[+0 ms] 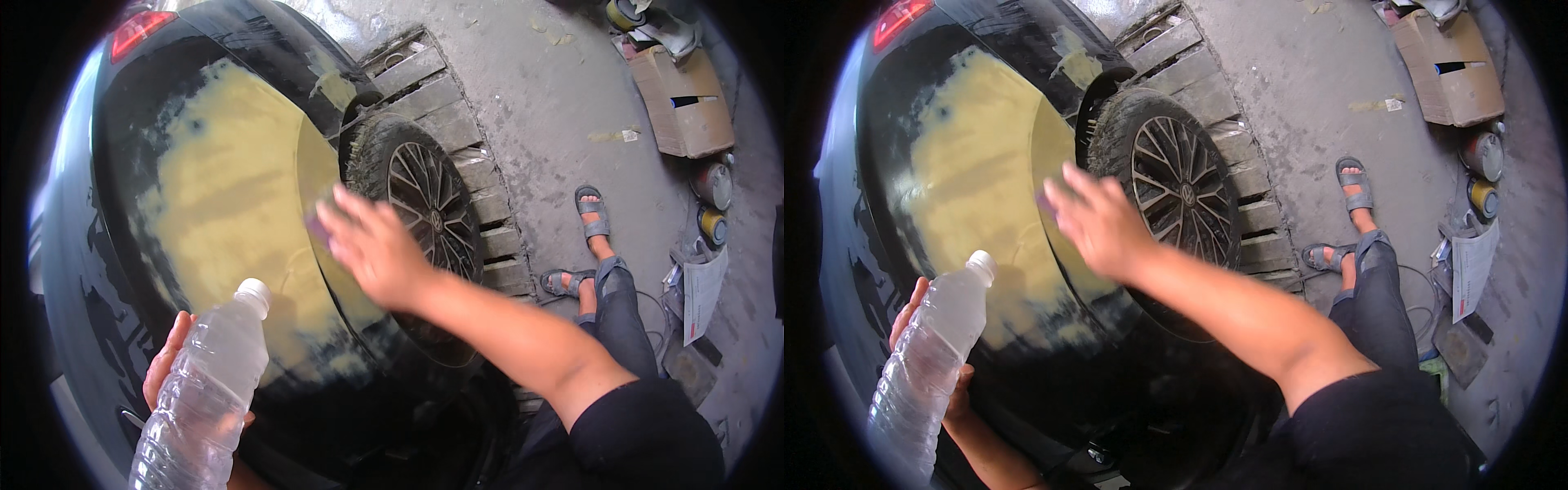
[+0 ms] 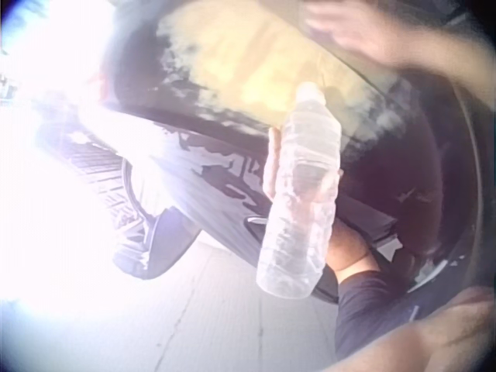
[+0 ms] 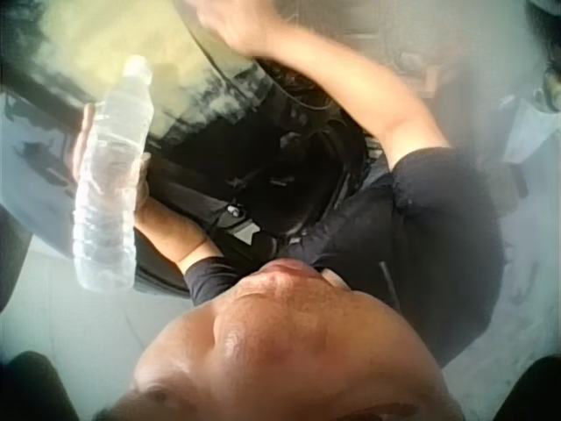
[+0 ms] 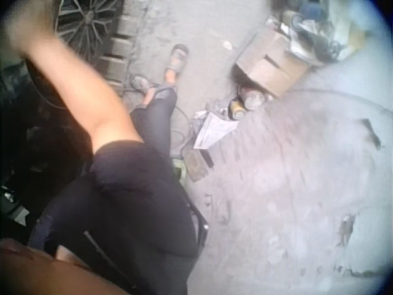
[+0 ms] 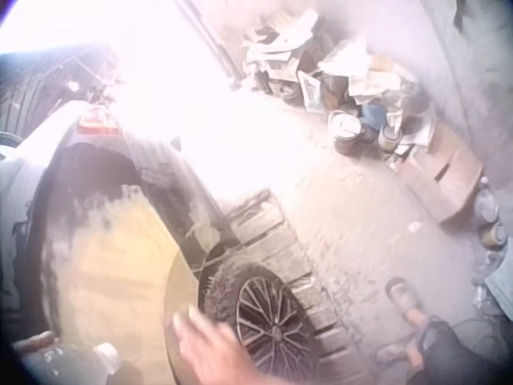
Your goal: The person wet sands a repaired patch on a car using a purple sanding block and a plastic water bottle. The person pours water over the surface while rubbing the patch with the block and wiping the area by hand.
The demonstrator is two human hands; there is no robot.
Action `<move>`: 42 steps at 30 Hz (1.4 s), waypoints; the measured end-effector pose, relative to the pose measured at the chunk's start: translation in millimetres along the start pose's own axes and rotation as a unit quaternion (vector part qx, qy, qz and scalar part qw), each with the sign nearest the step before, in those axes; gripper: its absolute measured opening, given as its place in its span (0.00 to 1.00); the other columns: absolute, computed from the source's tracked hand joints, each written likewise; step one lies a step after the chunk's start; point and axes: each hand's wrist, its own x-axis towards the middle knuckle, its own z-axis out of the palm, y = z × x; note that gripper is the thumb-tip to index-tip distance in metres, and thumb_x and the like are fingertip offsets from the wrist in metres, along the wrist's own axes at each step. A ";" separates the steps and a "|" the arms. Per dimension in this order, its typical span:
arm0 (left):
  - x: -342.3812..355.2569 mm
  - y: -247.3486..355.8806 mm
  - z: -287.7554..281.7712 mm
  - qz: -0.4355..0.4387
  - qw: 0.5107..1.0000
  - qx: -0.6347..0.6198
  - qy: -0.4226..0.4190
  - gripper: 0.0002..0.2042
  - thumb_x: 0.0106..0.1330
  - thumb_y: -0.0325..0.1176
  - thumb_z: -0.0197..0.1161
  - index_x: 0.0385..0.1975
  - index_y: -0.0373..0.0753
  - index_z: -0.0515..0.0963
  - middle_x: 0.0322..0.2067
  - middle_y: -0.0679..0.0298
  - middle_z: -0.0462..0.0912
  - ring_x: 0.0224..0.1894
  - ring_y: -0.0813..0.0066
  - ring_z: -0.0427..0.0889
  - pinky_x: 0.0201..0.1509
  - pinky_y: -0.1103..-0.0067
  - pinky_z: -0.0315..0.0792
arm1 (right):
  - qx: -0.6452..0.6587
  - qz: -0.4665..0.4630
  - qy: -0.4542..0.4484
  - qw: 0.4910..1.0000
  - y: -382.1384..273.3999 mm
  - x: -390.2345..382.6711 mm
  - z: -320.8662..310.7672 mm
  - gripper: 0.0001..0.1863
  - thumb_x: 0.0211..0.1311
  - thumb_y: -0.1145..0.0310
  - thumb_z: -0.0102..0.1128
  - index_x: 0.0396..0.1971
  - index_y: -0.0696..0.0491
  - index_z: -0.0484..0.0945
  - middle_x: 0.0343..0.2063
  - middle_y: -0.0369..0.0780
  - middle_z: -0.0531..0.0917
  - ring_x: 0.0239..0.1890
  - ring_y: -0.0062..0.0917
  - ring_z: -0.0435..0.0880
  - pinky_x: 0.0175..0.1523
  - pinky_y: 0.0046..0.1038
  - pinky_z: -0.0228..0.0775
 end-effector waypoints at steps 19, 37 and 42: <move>-2.0 -3.3 0.9 0.006 1.000 0.004 0.008 0.52 0.50 0.59 0.78 0.67 0.32 0.62 0.67 0.44 0.68 0.66 0.56 0.72 0.70 0.63 0.66 | -0.004 0.056 -0.027 0.998 -38.8 -52.3 -11.0 0.24 0.69 0.62 0.59 0.63 0.51 0.76 0.65 0.52 0.72 0.46 0.46 0.78 0.57 0.40 0.73; 5.5 -0.7 11.8 0.058 0.998 -0.019 0.026 0.50 0.50 0.58 0.79 0.68 0.35 0.62 0.68 0.43 0.67 0.67 0.55 0.70 0.70 0.62 0.65 | -0.037 0.104 0.026 0.994 41.5 41.0 2.1 0.24 0.72 0.59 0.52 0.64 0.51 0.74 0.61 0.52 0.75 0.50 0.52 0.79 0.58 0.45 0.71; -7.0 -3.2 1.3 0.019 1.000 -0.002 0.016 0.50 0.50 0.57 0.79 0.68 0.35 0.62 0.68 0.43 0.67 0.68 0.55 0.70 0.70 0.61 0.65 | -0.005 0.059 -0.021 0.998 -11.3 -42.8 -0.4 0.24 0.70 0.62 0.57 0.63 0.52 0.75 0.65 0.53 0.71 0.52 0.48 0.78 0.60 0.44 0.69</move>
